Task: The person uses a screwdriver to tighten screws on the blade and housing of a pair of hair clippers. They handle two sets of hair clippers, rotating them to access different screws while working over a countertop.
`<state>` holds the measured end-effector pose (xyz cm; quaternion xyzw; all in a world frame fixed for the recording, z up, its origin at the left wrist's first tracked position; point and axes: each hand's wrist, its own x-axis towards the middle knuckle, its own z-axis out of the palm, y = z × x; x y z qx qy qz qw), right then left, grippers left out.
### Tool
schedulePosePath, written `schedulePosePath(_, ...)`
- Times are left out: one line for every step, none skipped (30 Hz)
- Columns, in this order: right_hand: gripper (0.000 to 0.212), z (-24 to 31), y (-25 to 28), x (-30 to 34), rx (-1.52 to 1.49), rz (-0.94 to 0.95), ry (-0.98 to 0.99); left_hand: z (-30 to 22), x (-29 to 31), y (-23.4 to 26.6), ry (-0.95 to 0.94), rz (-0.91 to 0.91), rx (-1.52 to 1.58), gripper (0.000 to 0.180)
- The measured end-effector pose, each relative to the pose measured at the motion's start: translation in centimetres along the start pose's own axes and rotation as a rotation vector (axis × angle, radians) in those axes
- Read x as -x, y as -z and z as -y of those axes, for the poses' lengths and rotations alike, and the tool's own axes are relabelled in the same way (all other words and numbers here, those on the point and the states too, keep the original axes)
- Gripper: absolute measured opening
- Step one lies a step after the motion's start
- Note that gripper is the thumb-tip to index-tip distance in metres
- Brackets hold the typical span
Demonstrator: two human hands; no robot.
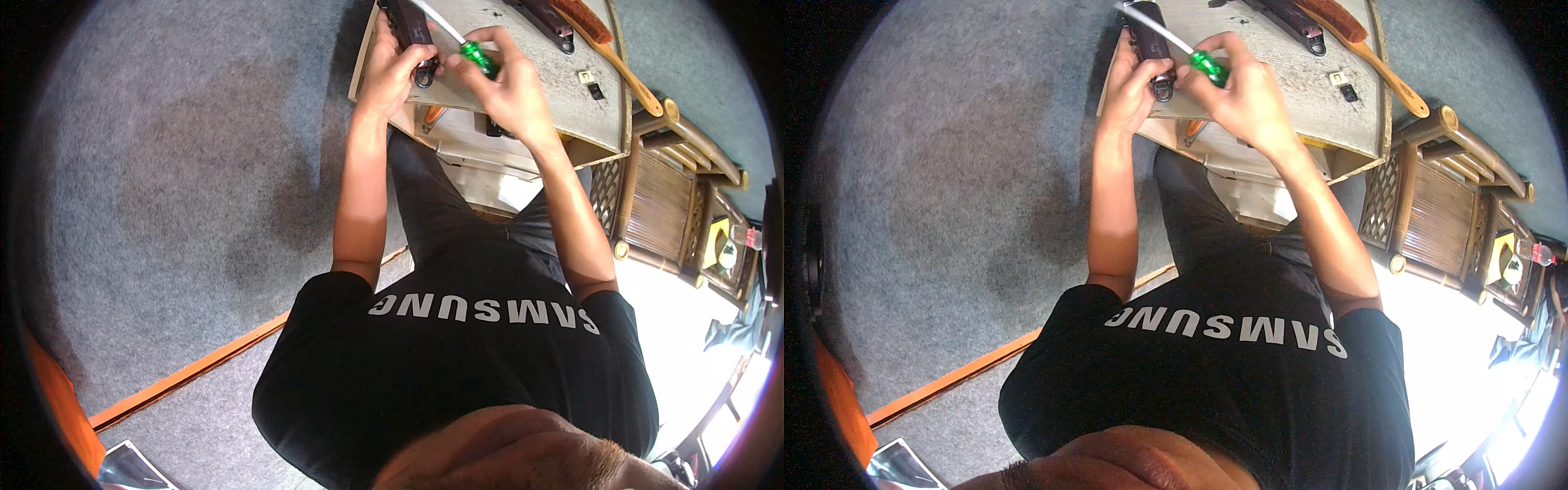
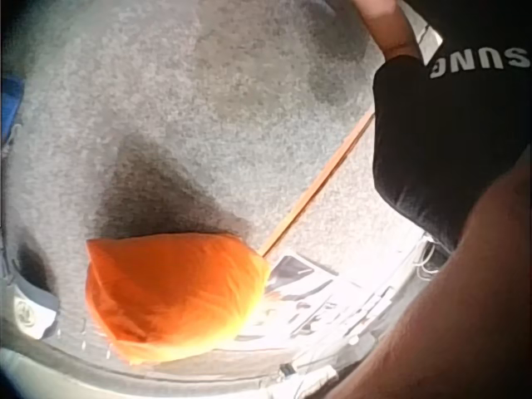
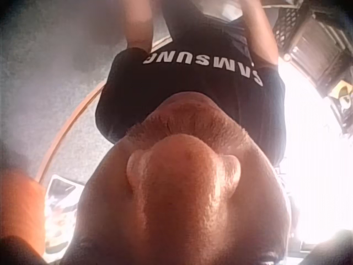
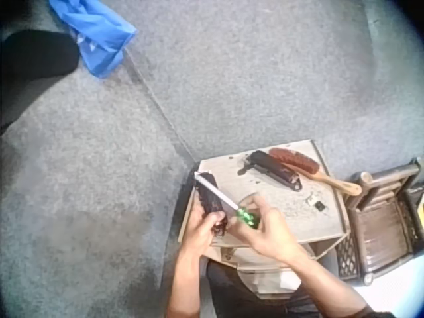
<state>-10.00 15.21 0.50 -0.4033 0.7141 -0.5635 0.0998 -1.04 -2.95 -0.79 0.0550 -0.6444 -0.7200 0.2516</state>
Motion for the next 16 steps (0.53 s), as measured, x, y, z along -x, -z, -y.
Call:
schedulePosePath(0.029, -0.6, 0.5, 0.1, -0.119, -0.024, -0.037, 0.0, -0.1, -0.2, 0.032, -0.008, 0.018, 0.057)
schedulePosePath(0.029, -1.3, 0.9, 0.3, -0.236, -0.043, -0.073, 0.0, -0.1, -0.3, 0.062, -0.019, 0.039, 0.057)
schedulePosePath(0.026, -2.2, 1.6, 0.6, -0.522, 0.033, -0.099, 0.1, -0.3, -0.4, 0.052, -0.023, 0.032, 0.057)
schedulePosePath(0.024, -1.1, 2.6, 1.2, -0.532, 0.014, -0.142, 0.1, -0.4, -0.5, 0.050, -0.025, 0.036, 0.057)
schedulePosePath(0.024, -1.5, 3.8, 1.8, -0.446, 0.043, -0.117, 0.0, -0.3, -0.6, 0.036, -0.025, 0.017, 0.057)
schedulePosePath(0.024, -2.2, 5.2, 2.3, -0.361, 0.071, -0.091, 0.0, -0.3, -0.6, 0.021, -0.024, -0.002, 0.058)
schedulePosePath(0.025, -1.7, 6.1, 2.8, -0.231, 0.050, -0.057, 0.1, -0.2, -0.5, 0.021, -0.032, 0.004, 0.058)
schedulePosePath(0.027, -1.2, 7.0, 3.2, -0.098, 0.025, -0.024, 0.1, -0.3, -0.6, -0.006, -0.019, -0.025, 0.058)
schedulePosePath(0.030, -1.8, 8.0, 3.4, -0.092, 0.040, -0.019, 0.2, -0.3, -0.6, -0.034, -0.007, -0.055, 0.059)
schedulePosePath(0.028, -1.6, 8.8, 3.6, -0.035, 0.063, -0.036, 0.2, -0.3, -0.6, -0.034, -0.006, -0.049, 0.059)
schedulePosePath(0.028, -1.5, 9.5, 3.8, 0.015, 0.086, -0.056, 0.2, -0.2, -0.6, -0.026, -0.009, -0.062, 0.059)
schedulePosePath(0.028, -1.5, 9.9, 3.9, 0.064, 0.111, -0.077, 0.2, 0.0, -0.5, -0.017, -0.014, -0.075, 0.060)
schedulePosePath(0.028, -1.6, 10.2, 3.9, 0.067, 0.106, -0.077, 0.2, -0.1, -0.6, -0.019, -0.009, -0.073, 0.060)
schedulePosePath(0.029, -1.8, 10.5, 3.9, 0.073, 0.133, -0.059, 0.2, -0.1, -0.7, -0.019, -0.006, -0.064, 0.061)
schedulePosePath(0.029, -1.9, 10.6, 3.8, 0.079, 0.161, -0.041, 0.3, -0.1, -0.7, -0.019, -0.004, -0.056, 0.062)
schedulePosePath(0.029, -1.7, 10.6, 3.8, 0.068, 0.173, -0.054, 0.2, -0.1, -0.6, -0.020, -0.004, -0.057, 0.062)
